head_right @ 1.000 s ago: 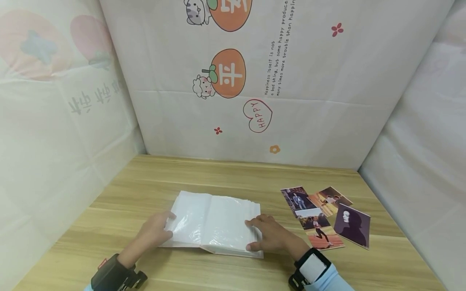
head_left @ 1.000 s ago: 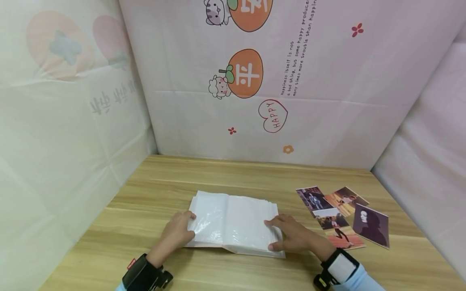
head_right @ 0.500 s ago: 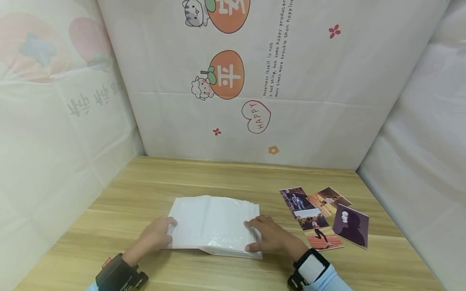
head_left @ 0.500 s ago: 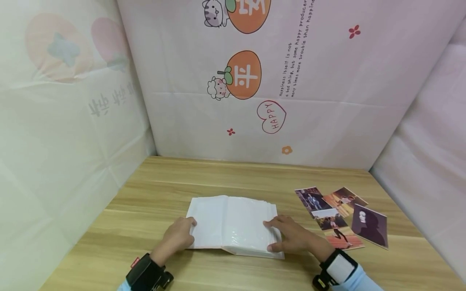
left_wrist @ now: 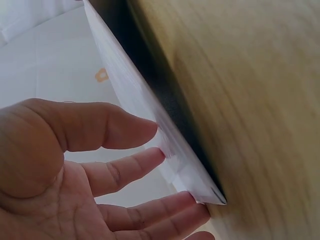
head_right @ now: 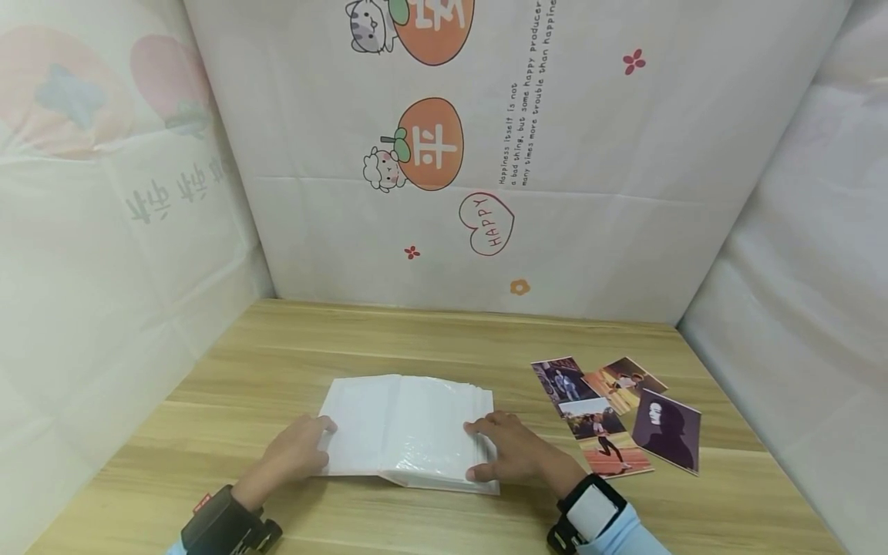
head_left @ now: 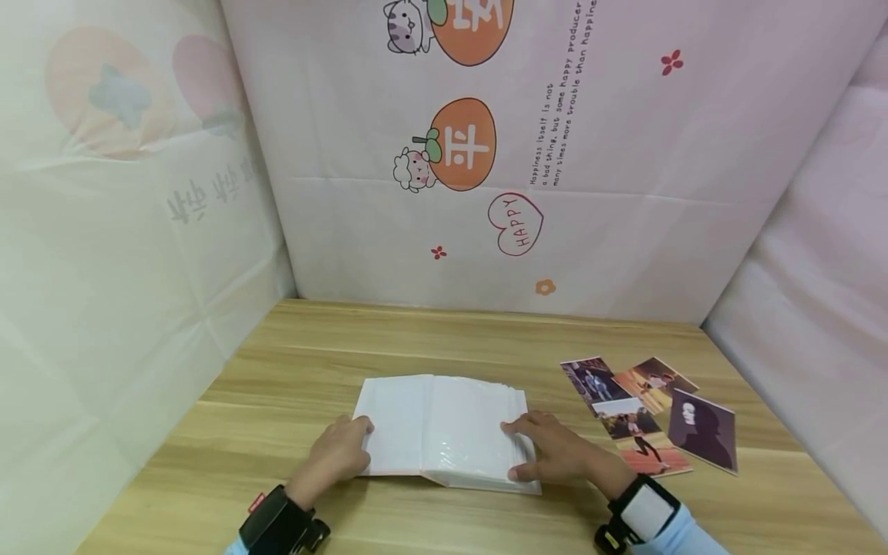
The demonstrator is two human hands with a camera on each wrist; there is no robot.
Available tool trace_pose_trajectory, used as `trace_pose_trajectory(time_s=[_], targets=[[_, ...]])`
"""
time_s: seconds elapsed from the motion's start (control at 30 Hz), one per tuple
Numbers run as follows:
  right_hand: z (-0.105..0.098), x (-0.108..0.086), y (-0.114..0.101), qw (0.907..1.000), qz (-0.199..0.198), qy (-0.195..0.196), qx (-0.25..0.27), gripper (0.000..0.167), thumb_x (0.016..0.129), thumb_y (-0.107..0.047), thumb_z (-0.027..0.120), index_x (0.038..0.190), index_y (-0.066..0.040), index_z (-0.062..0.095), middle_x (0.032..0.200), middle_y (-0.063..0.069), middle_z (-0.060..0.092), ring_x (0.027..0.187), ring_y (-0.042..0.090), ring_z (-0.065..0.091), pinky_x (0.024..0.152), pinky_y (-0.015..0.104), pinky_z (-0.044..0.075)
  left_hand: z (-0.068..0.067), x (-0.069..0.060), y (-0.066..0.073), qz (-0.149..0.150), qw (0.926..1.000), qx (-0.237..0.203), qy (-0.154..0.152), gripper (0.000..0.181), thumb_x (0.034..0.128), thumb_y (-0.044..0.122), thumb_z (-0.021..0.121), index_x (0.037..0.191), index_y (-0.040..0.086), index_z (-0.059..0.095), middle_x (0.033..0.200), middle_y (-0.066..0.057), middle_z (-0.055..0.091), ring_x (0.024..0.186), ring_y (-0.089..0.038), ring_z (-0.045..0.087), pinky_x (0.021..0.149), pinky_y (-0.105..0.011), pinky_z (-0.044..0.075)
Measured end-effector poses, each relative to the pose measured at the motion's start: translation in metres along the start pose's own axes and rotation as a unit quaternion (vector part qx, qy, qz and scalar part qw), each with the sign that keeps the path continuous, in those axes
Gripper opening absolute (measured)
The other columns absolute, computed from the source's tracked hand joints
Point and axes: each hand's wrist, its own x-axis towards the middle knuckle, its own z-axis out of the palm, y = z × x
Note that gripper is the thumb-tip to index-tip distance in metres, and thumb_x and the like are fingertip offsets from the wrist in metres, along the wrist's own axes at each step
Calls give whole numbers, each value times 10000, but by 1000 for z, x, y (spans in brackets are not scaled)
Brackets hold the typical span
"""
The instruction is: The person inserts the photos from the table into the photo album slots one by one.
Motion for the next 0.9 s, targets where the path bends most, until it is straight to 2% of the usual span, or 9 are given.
trace_pose_trajectory(time_s=[0.23,0.43,0.57,0.67,0.9], targets=[[-3,-1,-2,9999,120,-58,72,759,767,-508,682,1373,-121,438,1372,263,348,1226,462,333,918,634,293,-2,-1,-2,3,9999,-81,-132,433,671,61,678,1092,-10,610,986,-175,534,830,-284,501,692,-435,439],[-9,-7,12,9993,-225,249,-147,832,780,-512,667,1396,-37,375,1335,276,398,1202,456,369,935,602,303,1,1,-7,168,9993,-265,-212,460,672,90,693,1103,-46,602,1022,-187,539,873,-289,488,760,-454,430],[-24,-17,26,9972,-339,589,-316,800,795,-432,688,1364,37,377,1293,291,432,1162,476,397,902,614,327,3,1,-10,295,9984,-432,-190,459,670,72,694,1098,-65,601,1038,-204,543,936,-319,498,811,-485,424],[-39,-27,39,9957,-167,752,-522,800,775,-342,732,1336,97,369,1272,330,429,1146,498,399,894,606,339,4,2,-11,317,9978,-547,-194,460,680,69,696,1110,-62,599,1057,-202,540,967,-320,493,834,-491,418],[-64,-55,72,9902,821,776,-821,770,728,-240,782,1270,159,407,1176,360,478,1063,500,460,826,565,402,5,3,-11,374,9973,-620,-121,464,674,59,693,1111,-65,601,1043,-186,546,958,-306,476,841,-478,406]])
